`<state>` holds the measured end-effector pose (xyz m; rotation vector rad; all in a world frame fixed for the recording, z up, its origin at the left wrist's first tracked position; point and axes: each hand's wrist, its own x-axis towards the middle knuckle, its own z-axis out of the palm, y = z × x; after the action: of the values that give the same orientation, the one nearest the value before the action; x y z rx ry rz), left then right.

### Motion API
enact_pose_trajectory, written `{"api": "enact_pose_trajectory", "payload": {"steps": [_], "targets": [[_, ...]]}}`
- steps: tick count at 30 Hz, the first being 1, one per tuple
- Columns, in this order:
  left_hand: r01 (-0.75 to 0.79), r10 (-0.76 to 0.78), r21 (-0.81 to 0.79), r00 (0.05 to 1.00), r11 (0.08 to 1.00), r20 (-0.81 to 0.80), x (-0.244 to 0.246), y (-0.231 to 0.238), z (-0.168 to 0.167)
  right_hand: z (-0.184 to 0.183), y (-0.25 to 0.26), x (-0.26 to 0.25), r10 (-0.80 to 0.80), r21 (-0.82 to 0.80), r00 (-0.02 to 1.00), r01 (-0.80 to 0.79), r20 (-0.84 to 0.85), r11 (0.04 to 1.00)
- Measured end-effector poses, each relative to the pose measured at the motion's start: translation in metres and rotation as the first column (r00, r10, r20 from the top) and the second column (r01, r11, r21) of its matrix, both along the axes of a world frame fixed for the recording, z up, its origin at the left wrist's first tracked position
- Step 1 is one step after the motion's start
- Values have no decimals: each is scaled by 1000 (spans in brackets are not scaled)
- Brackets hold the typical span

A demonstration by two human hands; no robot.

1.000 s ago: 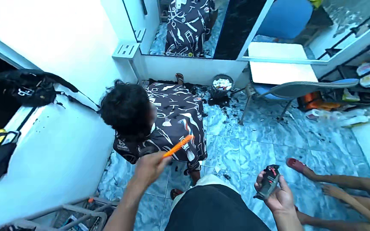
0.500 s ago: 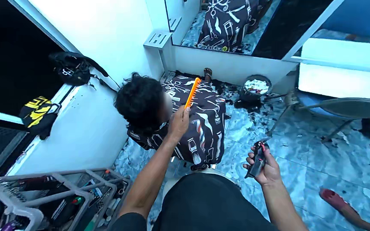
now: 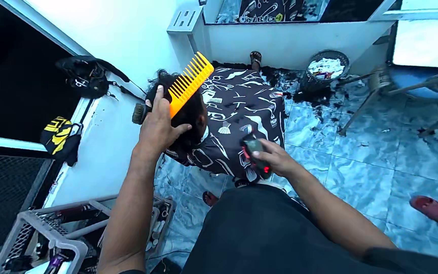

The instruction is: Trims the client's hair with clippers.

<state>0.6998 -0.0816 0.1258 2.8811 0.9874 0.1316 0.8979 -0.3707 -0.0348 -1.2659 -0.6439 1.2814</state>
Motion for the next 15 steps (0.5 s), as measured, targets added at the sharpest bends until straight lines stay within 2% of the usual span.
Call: {"api": "enact_pose_trajectory", "payload": {"steps": [2, 4, 6, 8, 10, 12, 15], "targets": [[45, -44, -33, 999, 998, 24, 0, 14, -2, 12, 40, -23, 24, -19, 1000, -24, -13, 1000], [75, -71, -86, 996, 993, 46, 3, 30, -3, 23, 76, -38, 23, -122, 1000, -24, -10, 992], [101, -93, -138, 993, 985, 67, 8, 46, -3, 31, 106, -43, 66, -236, 990, -35, 121, 971], [110, -96, -182, 992, 977, 81, 11, 56, -3, 32, 129, -38, 194, -325, 914, -74, 356, 943], [104, -89, -205, 993, 973, 83, 13, 61, -2, 36, 144, -31, 314, -408, 789, -89, 528, 909], [99, -86, -214, 994, 972, 70, 14, 63, -1, 42, 151, -27, 389, -470, 703, -88, 596, 878], [73, -63, -234, 997, 969, 47, 13, 63, 1, 44, 158, -27, 435, -511, 681, -104, 589, 853]]}}
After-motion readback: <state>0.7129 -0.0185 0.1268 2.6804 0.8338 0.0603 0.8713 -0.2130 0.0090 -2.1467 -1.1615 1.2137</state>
